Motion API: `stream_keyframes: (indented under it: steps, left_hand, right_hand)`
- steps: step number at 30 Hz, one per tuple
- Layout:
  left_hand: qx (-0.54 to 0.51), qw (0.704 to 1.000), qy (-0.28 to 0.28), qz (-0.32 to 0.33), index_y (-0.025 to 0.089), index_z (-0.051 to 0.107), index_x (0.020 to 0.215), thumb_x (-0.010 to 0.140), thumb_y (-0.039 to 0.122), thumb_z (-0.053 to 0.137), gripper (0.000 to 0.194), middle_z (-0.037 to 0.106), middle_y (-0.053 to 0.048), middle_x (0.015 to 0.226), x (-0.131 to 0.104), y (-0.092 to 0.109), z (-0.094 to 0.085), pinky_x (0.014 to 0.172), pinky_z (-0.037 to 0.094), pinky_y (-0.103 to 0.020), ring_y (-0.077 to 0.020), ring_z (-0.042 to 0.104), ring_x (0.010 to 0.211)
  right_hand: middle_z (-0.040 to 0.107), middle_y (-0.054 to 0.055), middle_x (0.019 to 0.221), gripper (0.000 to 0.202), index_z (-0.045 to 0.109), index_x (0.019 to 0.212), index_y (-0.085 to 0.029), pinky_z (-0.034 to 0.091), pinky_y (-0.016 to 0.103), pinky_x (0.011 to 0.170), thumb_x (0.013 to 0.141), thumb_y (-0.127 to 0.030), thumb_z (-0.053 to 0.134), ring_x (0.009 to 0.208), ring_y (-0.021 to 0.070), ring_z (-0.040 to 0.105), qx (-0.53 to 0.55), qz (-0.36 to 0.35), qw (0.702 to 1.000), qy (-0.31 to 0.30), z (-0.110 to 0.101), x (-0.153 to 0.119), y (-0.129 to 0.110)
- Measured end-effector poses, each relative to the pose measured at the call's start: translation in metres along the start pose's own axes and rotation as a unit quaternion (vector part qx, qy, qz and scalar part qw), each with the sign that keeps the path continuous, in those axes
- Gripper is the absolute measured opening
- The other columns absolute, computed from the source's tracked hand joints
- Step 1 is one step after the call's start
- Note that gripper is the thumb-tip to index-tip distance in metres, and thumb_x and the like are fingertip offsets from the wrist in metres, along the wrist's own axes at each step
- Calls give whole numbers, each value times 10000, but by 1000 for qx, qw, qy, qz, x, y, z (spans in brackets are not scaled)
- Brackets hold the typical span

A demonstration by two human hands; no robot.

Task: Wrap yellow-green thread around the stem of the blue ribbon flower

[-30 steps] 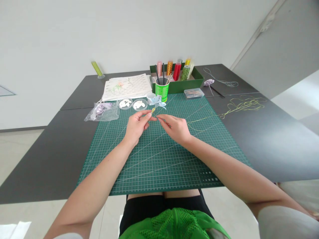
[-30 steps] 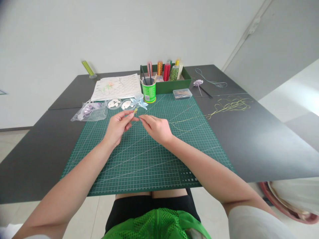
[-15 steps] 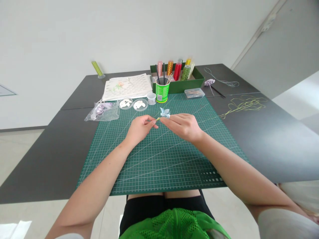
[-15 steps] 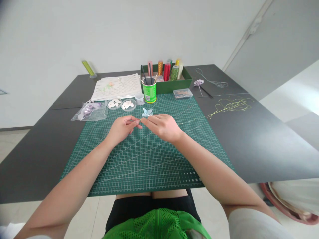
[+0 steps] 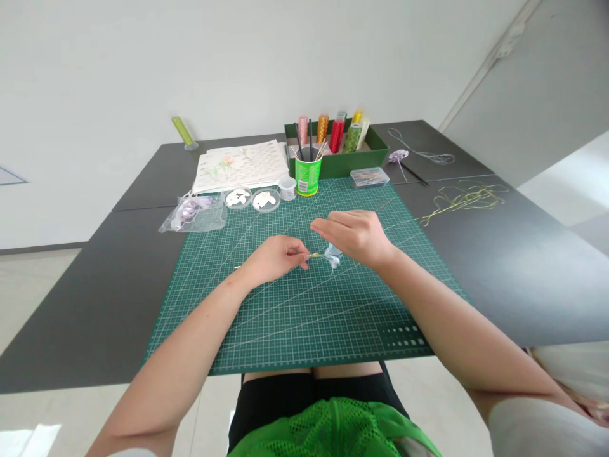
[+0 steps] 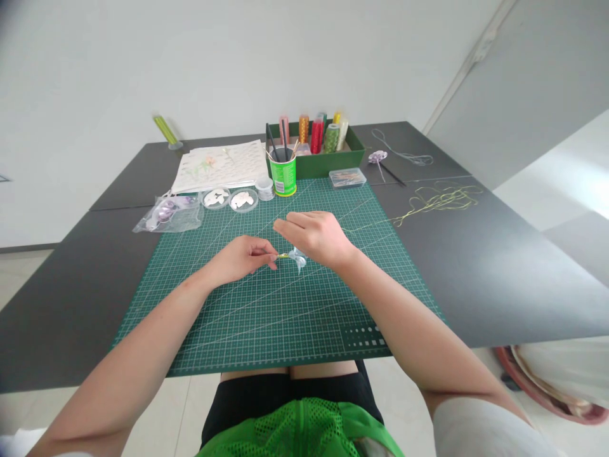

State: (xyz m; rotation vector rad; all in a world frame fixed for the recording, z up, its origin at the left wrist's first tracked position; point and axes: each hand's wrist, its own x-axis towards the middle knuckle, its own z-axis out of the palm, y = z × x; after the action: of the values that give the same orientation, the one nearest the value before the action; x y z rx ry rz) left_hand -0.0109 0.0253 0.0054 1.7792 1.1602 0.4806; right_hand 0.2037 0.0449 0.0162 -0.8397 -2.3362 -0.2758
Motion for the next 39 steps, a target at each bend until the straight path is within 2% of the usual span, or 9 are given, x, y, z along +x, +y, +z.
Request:
stream_keyframes:
  steps: [5, 9, 15, 19, 22, 24, 27, 32, 39]
  left_hand:
    - [23, 999, -28, 15, 206, 746, 819, 863, 205, 574, 178, 786, -5, 784, -3, 4, 1, 441, 342, -221, -103, 516, 448]
    - [17, 999, -22, 33, 203, 757, 819, 872, 200, 594, 171, 790, -22, 784, -4, 7, 2, 461, 356, -232, -113, 559, 467]
    - [16, 999, -17, 26, 191, 753, 855, 899, 243, 599, 168, 793, -37, 806, -5, 9, 0, 456, 355, -225, -104, 552, 478]
    - [5, 1000, -4, 23, 179, 731, 900, 917, 321, 601, 193, 788, -42, 827, -4, 8, -5, 467, 359, -212, -91, 522, 487]
    - [-34, 999, 26, 22, 172, 700, 902, 918, 348, 607, 200, 778, -47, 820, -2, 6, -8, 451, 343, -207, -79, 469, 466]
    - [-79, 995, 63, 23, 167, 674, 910, 916, 334, 606, 180, 767, -47, 807, 1, 4, -10, 446, 342, -204, -74, 447, 459]
    - [-151, 979, 137, 16, 161, 636, 913, 906, 299, 614, 140, 740, -42, 760, 6, 1, -13, 443, 325, -199, -63, 418, 446]
    - [-237, 947, 217, -24, 144, 628, 981, 903, 236, 619, 121, 711, -33, 729, 10, -2, -18, 437, 277, -187, -43, 384, 435]
    - [-267, 934, 234, -44, 136, 667, 1019, 901, 241, 633, 162, 700, -30, 750, 8, -3, -21, 421, 250, -183, -33, 373, 434]
  right_hand:
    - [633, 17, 664, 349, 748, 848, -221, 347, 274, 550, 1024, -332, 468, 589, 121, 515, 59, 54, 997, -17, 11, -2, 10]
    - [735, 37, 789, 259, 769, 885, -211, 415, 269, 616, 981, -324, 556, 696, 148, 634, 137, 103, 985, -21, 25, -6, 23]
    - [774, 39, 854, 182, 783, 881, -198, 435, 270, 671, 915, -299, 635, 743, 164, 671, 188, 153, 967, -74, 38, -9, 35]
    - [749, 42, 800, 195, 778, 866, -181, 391, 254, 640, 903, -292, 622, 691, 142, 620, 199, 162, 960, -112, 42, -11, 39]
    - [670, 24, 666, 253, 734, 727, -163, 330, 255, 591, 899, -293, 601, 605, 118, 528, 207, 170, 954, -135, 46, -12, 39]
    - [576, -1, 565, 308, 672, 618, -158, 294, 259, 563, 884, -303, 612, 546, 101, 450, 209, 204, 946, -140, 49, -11, 38]
    - [469, -37, 503, 303, 675, 624, -162, 279, 257, 551, 873, -328, 623, 512, 89, 383, 230, 247, 932, -134, 50, -10, 36]
    - [615, -15, 623, 227, 777, 849, -163, 356, 253, 607, 886, -306, 605, 578, 103, 495, 291, 236, 919, -123, 45, -7, 29]
    - [666, 6, 653, 275, 761, 778, -162, 386, 252, 625, 938, -274, 567, 609, 116, 568, 250, 175, 942, -140, 37, -5, 20]
